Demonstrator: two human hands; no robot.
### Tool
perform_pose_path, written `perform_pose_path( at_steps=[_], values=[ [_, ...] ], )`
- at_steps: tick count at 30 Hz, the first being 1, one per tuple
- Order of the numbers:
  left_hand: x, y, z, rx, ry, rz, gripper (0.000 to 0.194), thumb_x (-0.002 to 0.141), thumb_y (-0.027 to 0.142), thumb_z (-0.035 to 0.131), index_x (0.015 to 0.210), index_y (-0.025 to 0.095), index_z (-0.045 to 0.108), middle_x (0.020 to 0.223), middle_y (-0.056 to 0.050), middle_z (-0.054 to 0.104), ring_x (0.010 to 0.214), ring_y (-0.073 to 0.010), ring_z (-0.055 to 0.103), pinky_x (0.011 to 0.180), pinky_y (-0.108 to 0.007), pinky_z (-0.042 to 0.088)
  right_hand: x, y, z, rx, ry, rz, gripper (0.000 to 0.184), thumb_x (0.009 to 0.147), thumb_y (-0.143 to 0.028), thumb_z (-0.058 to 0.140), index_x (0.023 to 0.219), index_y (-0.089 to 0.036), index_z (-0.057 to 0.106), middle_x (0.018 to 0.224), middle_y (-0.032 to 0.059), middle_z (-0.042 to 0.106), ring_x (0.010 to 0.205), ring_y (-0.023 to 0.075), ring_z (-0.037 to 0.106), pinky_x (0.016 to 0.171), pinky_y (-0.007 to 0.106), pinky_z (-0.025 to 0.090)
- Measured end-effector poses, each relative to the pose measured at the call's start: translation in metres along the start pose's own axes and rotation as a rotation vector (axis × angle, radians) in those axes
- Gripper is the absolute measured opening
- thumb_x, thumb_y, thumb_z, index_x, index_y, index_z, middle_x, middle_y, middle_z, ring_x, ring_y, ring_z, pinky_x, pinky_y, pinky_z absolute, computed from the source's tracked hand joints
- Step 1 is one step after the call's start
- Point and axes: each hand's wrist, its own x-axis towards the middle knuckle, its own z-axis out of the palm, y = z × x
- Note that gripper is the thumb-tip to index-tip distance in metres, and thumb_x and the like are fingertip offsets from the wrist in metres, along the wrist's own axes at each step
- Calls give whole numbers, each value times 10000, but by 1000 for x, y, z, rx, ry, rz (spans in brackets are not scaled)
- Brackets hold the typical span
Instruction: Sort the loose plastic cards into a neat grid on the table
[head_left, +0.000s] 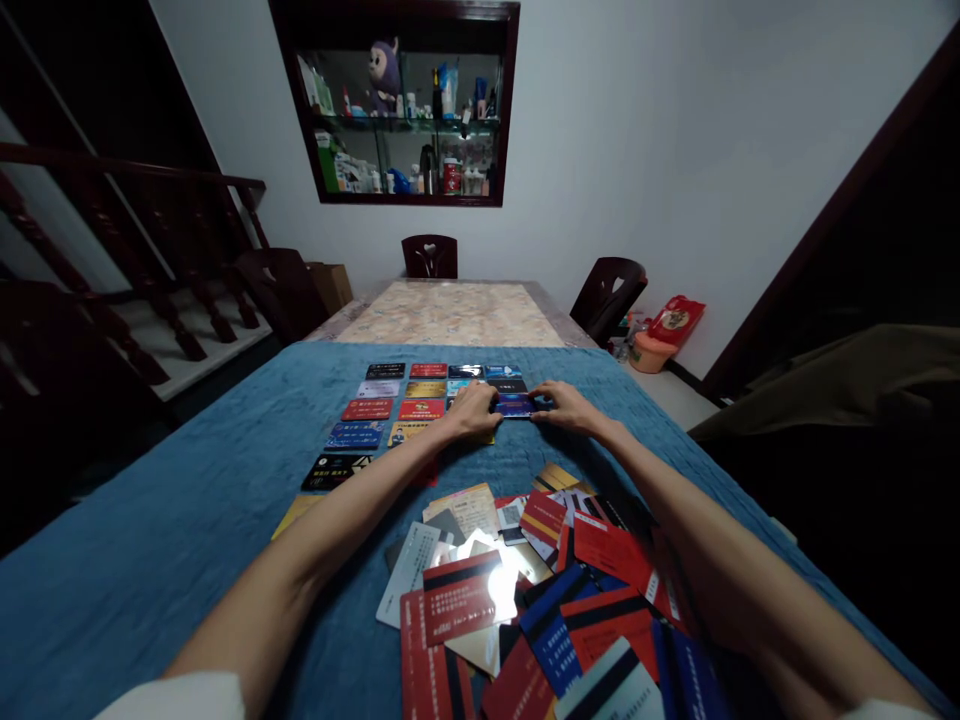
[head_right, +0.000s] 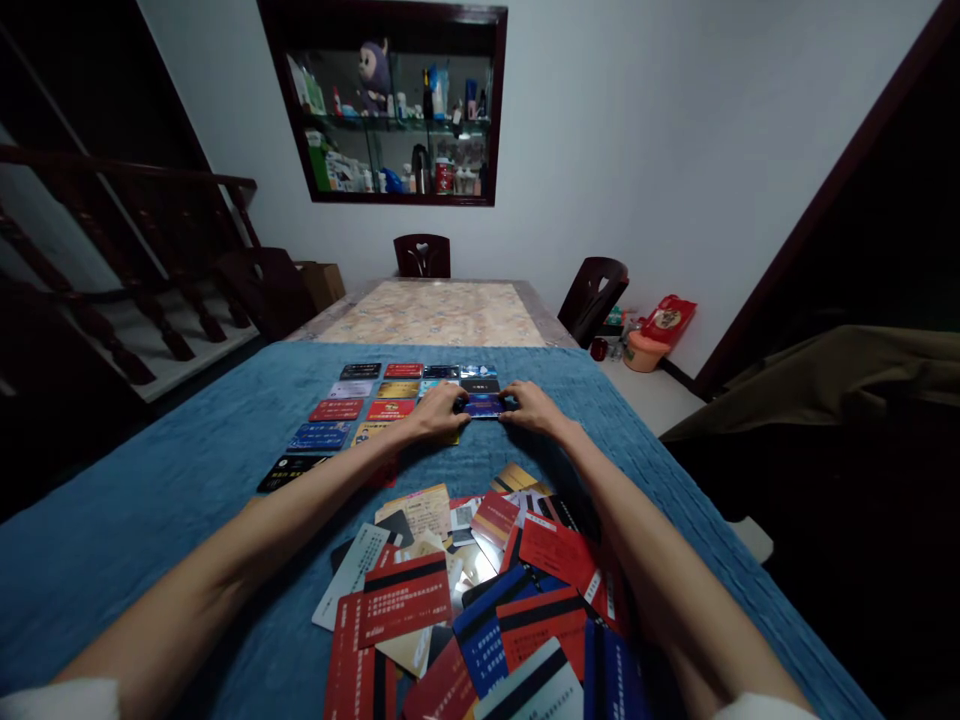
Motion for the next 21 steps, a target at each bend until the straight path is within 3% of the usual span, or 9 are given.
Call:
perform_pose_path(
  at_steps=[21],
  values=[
    [-2,8,-8,69,-59,-4,275,845,288,568,1011,161,747,1077,-129,702,1098,-308,566,909,-413,469,2,3,9,49,-12,51,379,755,-294,708,1117,-185,735,1110,64,719,958,242,662,829,295,502]
  ],
)
